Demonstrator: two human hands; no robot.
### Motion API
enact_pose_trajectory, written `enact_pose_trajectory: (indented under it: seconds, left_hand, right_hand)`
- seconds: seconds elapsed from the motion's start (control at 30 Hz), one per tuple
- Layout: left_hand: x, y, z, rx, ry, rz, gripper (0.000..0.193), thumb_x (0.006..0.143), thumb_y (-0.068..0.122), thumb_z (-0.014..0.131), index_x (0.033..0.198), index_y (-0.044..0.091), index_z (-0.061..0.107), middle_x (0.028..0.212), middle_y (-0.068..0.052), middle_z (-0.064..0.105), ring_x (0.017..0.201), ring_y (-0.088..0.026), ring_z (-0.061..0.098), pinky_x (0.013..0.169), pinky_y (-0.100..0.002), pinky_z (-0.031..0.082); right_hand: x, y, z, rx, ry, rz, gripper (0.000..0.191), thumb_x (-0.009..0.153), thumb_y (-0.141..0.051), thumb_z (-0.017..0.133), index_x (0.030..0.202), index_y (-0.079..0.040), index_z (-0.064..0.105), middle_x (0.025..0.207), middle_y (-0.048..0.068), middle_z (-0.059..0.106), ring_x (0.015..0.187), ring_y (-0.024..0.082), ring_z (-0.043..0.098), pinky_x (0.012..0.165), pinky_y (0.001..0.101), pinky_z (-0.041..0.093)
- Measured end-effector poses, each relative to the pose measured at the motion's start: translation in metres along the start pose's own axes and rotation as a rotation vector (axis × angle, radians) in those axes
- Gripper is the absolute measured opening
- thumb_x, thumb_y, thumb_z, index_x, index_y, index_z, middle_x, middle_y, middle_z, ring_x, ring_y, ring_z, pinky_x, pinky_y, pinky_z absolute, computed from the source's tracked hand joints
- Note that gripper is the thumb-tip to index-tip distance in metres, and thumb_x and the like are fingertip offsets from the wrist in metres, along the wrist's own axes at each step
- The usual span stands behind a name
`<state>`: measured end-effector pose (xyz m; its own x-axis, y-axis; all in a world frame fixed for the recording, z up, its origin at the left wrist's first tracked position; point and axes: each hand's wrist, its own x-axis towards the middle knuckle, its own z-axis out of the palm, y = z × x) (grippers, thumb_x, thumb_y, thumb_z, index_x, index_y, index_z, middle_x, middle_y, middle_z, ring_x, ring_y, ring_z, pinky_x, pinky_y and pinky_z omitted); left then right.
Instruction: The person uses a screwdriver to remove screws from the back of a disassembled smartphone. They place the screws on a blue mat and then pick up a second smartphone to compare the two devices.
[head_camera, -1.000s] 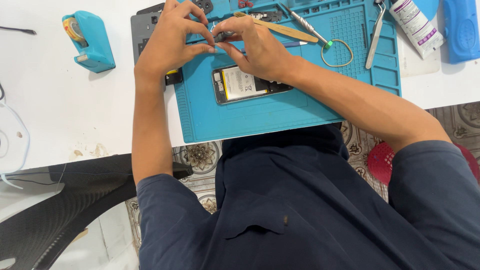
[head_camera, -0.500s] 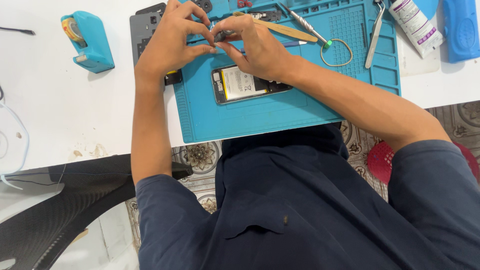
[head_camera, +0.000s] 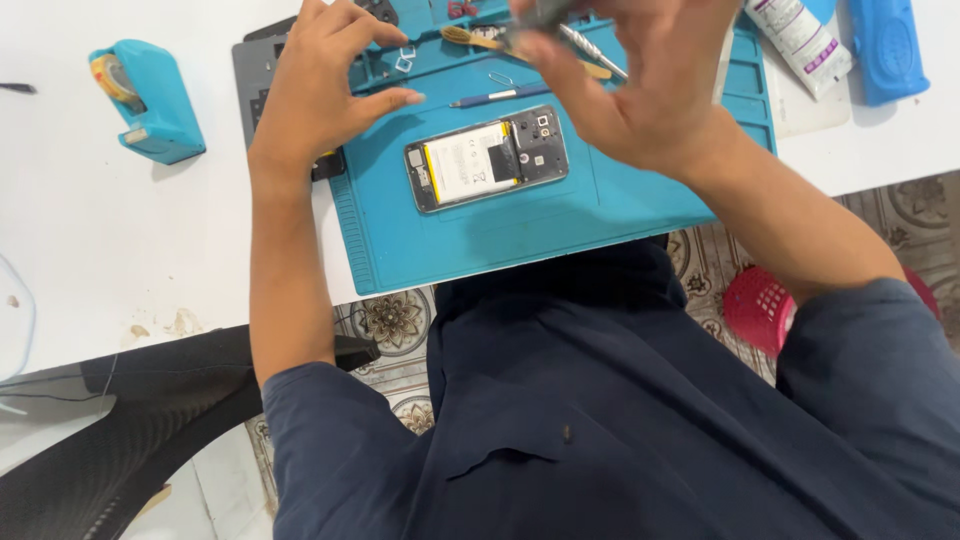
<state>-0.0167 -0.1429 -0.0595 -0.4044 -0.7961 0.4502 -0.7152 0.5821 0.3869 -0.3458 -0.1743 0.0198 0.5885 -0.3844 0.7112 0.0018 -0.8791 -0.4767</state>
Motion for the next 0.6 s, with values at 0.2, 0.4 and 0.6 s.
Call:
enact_pose_trajectory:
  seconds: [0.2,0.4,0.6]
  left_hand:
    - [0.009,0.016,0.013,-0.077,-0.102,0.043,0.043,0.083,0.035,0.095,0.108,0.007,0.074,0.105,-0.006,0.063,0.106,-0.028,0.055,0.094,-0.041,0.049]
    - [0.023,0.032,0.027,-0.143,-0.203,0.072,0.042,0.077,0.042,0.094,0.095,0.009,0.075,0.095,-0.004,0.063,0.093,-0.026,0.053,0.083,-0.038,0.047]
    - [0.027,0.035,0.029,-0.177,-0.232,0.039,0.043,0.077,0.044,0.093,0.093,0.009,0.074,0.094,-0.004,0.063,0.091,-0.026,0.053,0.079,-0.038,0.047]
  right_hand:
    - [-0.068,-0.001,0.017,0.066,0.068,0.064,0.065,0.095,0.019,0.070,0.137,-0.006,0.027,0.114,0.028,0.061,0.098,0.031,0.070,0.085,0.0358,0.062]
    - [-0.110,0.014,0.027,0.044,0.221,0.238,0.063,0.101,0.017,0.072,0.143,-0.008,0.032,0.117,0.022,0.066,0.092,0.023,0.069,0.081,0.0306,0.059]
    - [-0.118,0.022,0.026,-0.002,0.257,0.223,0.061,0.101,0.017,0.072,0.143,-0.008,0.034,0.117,0.021,0.067,0.090,0.023,0.070,0.079,0.0307,0.060]
